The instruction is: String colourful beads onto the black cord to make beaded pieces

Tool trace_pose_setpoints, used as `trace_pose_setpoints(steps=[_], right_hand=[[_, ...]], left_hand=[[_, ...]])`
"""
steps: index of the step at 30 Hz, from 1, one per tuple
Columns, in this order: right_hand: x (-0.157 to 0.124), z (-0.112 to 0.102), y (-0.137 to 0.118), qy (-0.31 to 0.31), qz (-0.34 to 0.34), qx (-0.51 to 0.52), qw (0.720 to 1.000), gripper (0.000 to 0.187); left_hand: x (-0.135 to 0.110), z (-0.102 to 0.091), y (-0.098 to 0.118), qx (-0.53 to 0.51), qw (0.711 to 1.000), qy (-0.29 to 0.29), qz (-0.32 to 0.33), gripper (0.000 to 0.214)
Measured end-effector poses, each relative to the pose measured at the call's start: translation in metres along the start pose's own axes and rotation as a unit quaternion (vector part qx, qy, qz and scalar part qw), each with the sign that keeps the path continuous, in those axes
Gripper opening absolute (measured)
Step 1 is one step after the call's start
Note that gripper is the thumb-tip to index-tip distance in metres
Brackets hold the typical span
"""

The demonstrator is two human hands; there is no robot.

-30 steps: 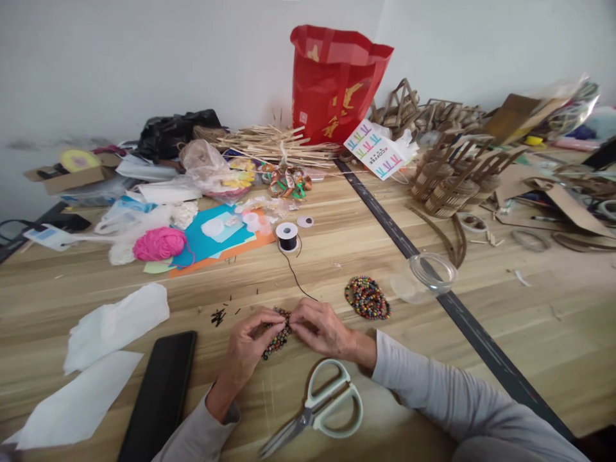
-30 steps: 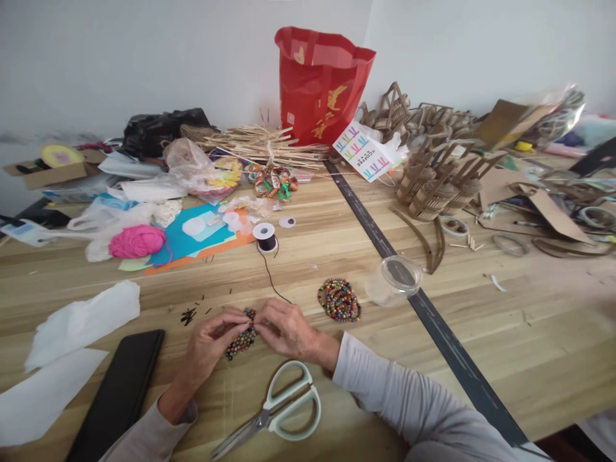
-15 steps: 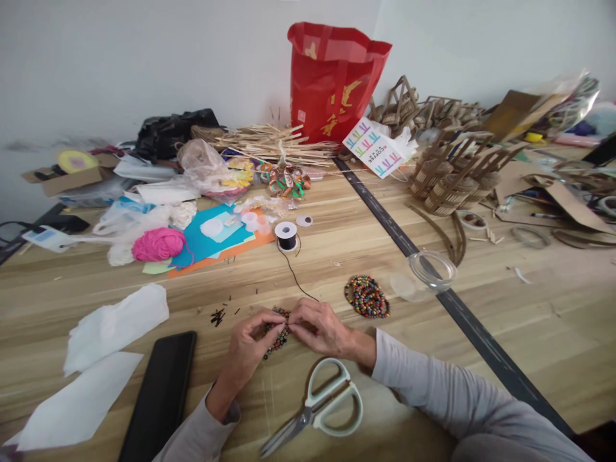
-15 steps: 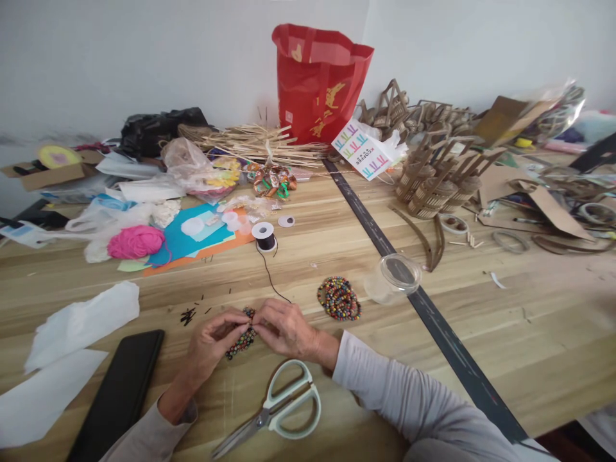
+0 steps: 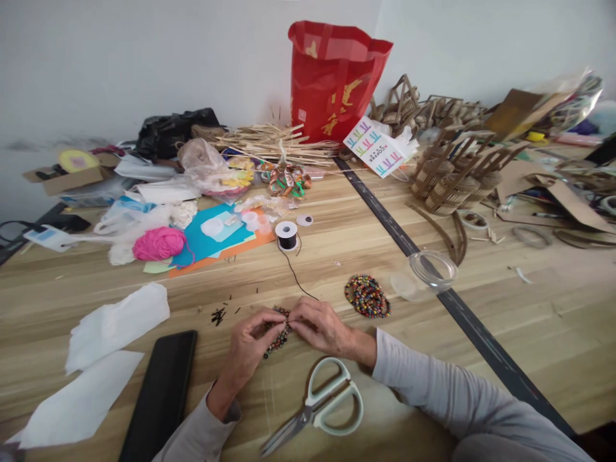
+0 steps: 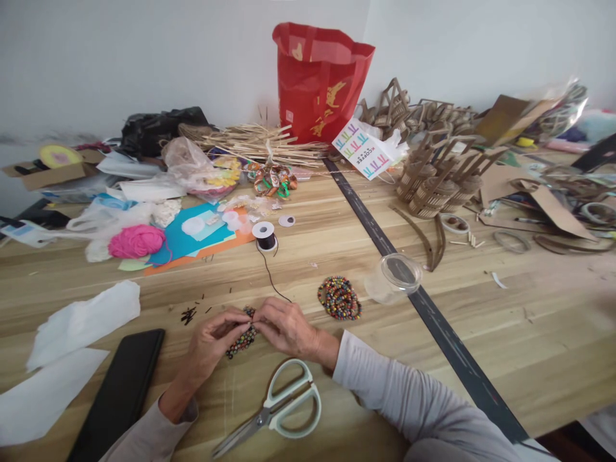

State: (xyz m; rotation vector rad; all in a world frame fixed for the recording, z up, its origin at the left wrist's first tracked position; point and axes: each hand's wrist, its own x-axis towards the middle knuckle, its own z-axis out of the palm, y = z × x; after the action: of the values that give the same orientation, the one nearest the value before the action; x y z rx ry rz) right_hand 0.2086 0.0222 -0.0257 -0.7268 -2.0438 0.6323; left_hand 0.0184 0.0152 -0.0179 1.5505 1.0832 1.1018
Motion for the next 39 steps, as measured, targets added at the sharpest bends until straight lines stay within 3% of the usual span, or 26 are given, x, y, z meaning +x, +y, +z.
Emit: trace_pose_setpoints(steps=[39], right_hand=[[0.0, 0.0008, -0.0008, 0.019, -0.009, -0.003, 1.0, 0.007]], left_hand=[[-0.0001, 0.0001, -0.001, 0.0, 1.0, -0.001, -0.01, 0.003]])
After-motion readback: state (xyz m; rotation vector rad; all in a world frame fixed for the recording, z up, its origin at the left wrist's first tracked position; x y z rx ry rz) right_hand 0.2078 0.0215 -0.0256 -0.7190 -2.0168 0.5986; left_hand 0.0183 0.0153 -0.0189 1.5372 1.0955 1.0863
